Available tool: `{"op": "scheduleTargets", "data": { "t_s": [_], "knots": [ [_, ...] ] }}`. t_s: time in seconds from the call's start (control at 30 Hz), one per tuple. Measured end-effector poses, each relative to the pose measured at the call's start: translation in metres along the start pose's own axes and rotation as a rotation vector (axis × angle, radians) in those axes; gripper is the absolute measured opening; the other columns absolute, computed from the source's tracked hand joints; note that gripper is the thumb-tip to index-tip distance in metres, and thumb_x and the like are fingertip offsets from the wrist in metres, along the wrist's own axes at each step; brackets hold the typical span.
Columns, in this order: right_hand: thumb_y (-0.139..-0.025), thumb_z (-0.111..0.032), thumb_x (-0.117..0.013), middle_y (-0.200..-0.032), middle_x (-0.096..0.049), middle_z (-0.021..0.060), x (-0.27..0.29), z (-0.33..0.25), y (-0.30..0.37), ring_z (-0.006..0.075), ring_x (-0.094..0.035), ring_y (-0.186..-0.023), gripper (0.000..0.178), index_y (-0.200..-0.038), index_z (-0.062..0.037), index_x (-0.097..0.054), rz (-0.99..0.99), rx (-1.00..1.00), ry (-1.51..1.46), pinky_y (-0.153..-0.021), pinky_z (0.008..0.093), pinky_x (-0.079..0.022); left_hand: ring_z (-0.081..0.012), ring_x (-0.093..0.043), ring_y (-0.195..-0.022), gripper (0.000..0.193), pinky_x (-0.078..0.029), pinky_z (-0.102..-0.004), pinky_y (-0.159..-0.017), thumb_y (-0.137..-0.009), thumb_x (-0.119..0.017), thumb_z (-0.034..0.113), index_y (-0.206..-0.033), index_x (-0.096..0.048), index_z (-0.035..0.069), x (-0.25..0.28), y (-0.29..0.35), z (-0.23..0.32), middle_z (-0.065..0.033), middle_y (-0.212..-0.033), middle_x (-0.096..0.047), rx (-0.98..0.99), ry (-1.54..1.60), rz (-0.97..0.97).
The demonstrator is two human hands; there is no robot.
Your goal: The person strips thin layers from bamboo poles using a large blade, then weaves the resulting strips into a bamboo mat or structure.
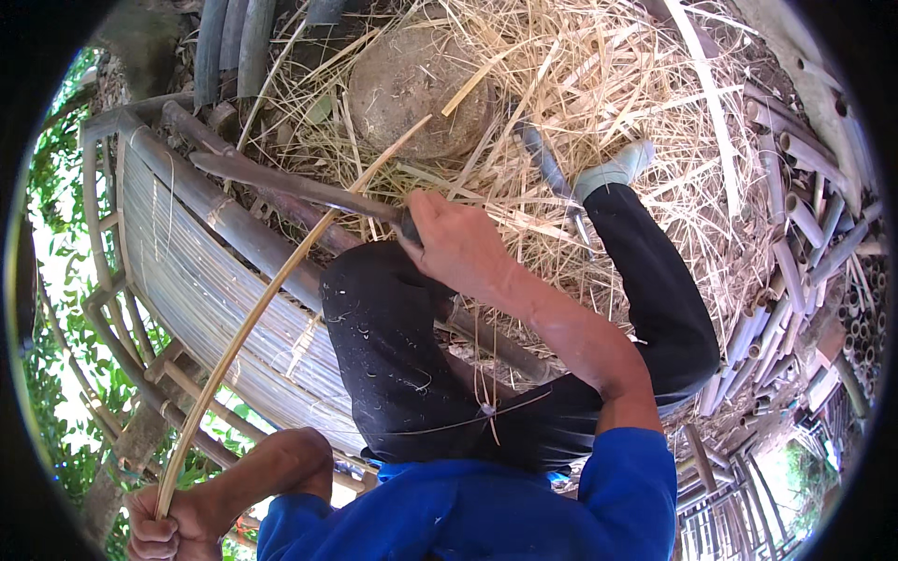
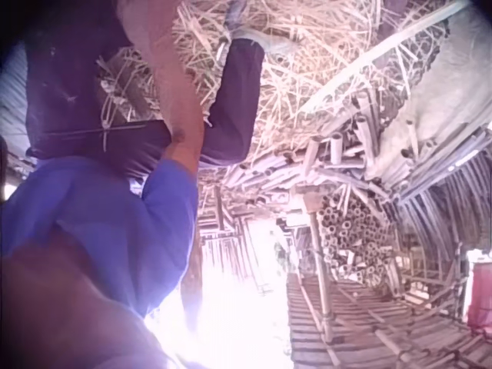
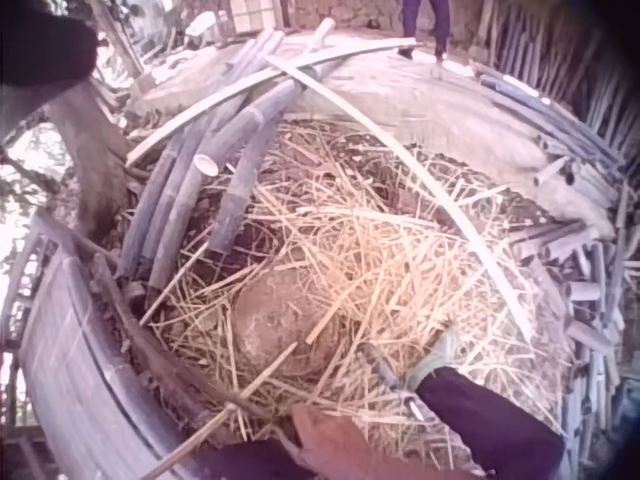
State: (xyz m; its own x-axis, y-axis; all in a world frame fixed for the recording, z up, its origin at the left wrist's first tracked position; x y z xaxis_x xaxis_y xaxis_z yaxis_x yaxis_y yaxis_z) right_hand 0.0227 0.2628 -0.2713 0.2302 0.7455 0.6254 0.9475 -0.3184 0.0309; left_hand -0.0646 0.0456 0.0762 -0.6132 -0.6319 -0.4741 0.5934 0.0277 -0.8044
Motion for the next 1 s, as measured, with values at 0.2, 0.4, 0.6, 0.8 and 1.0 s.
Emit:
{"op": "scheduleTargets", "data": {
  "t_s": [0.2, 0.4, 0.6, 0.8, 1.0],
  "knots": [
    [-0.094, -0.025, -0.067, -0.076, -0.064, 0.0195, -0.014, 0.078, -0.009, 0.0358, -0.067, -0.063, 0.029, -0.101, -0.0027, -0.05, 0.037, -0.135, 0.066, -0.053, 0.0446, -0.054, -0.0067, -0.028, -0.044, 0.039, -0.023, -0.0233, -0.041, -0.104, -0.042, 0.035, -0.073, -0.045, 0.011, 0.014, -0.008, 0.012, 0.0047, -0.057, -0.032, 0.13, -0.033, -0.103],
    [-0.093, -0.025, -0.068, -0.075, -0.065, 0.0212, -0.029, 0.082, -0.011, 0.0374, -0.068, -0.062, 0.03, -0.104, -0.0022, -0.052, 0.042, -0.153, 0.057, -0.053, 0.0454, -0.055, -0.0027, -0.024, -0.045, 0.042, -0.018, -0.0194, -0.038, -0.109, -0.038, 0.04, -0.079, -0.045, 0.012, -0.001, 0.002, 0.003, 0.0083, -0.061, -0.028, 0.02, -0.189, -0.097],
    [-0.096, -0.027, -0.064, -0.072, -0.064, 0.019, -0.03, 0.055, -0.002, 0.0332, -0.066, -0.06, 0.029, -0.098, -0.0021, -0.049, 0.034, -0.075, -0.042, -0.053, 0.0437, -0.053, -0.0024, -0.023, -0.043, 0.044, -0.019, -0.02, -0.037, -0.109, -0.036, 0.042, -0.076, -0.041, 0.013, 0.003, 0.006, 0.012, 0.0084, -0.059, -0.027, -0.018, -0.274, -0.045],
    [-0.096, -0.025, -0.064, -0.081, -0.069, 0.0222, -0.043, 0.161, -0.008, 0.0347, -0.07, -0.065, 0.029, -0.107, -0.0019, -0.049, -0.028, -0.364, 0.115, -0.055, 0.047, -0.056, -0.0027, -0.025, -0.043, 0.044, -0.019, -0.0192, -0.037, -0.109, -0.038, 0.04, -0.072, -0.041, 0.014, 0.004, -0.001, 0.011, 0.0085, -0.059, -0.029, -0.095, -0.185, 0.216],
    [-0.095, -0.026, -0.065, -0.078, -0.066, 0.0215, -0.025, 0.064, 0.003, 0.0371, -0.068, -0.064, 0.029, -0.104, -0.0033, -0.048, -0.047, -0.184, 0.061, -0.057, 0.0454, -0.056, -0.0021, -0.029, -0.044, 0.04, -0.023, -0.0183, -0.038, -0.107, -0.042, 0.033, -0.073, -0.043, 0.014, -0.008, 0.0, 0.008, 0.0082, -0.057, -0.03, -0.085, 0.065, -0.117]
  ]
}}
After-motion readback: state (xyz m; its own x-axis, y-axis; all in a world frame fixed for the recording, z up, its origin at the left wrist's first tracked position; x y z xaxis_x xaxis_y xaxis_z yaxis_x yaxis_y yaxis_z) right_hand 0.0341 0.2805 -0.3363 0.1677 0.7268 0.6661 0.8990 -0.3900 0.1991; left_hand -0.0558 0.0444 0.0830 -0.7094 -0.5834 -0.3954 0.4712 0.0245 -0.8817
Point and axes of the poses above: each hand's wrist, its own y-axis away from the middle knuckle, its own x-axis out of the back of the hand, z = x × y, the point moved 7 cm from there along -y, towards the middle knuckle
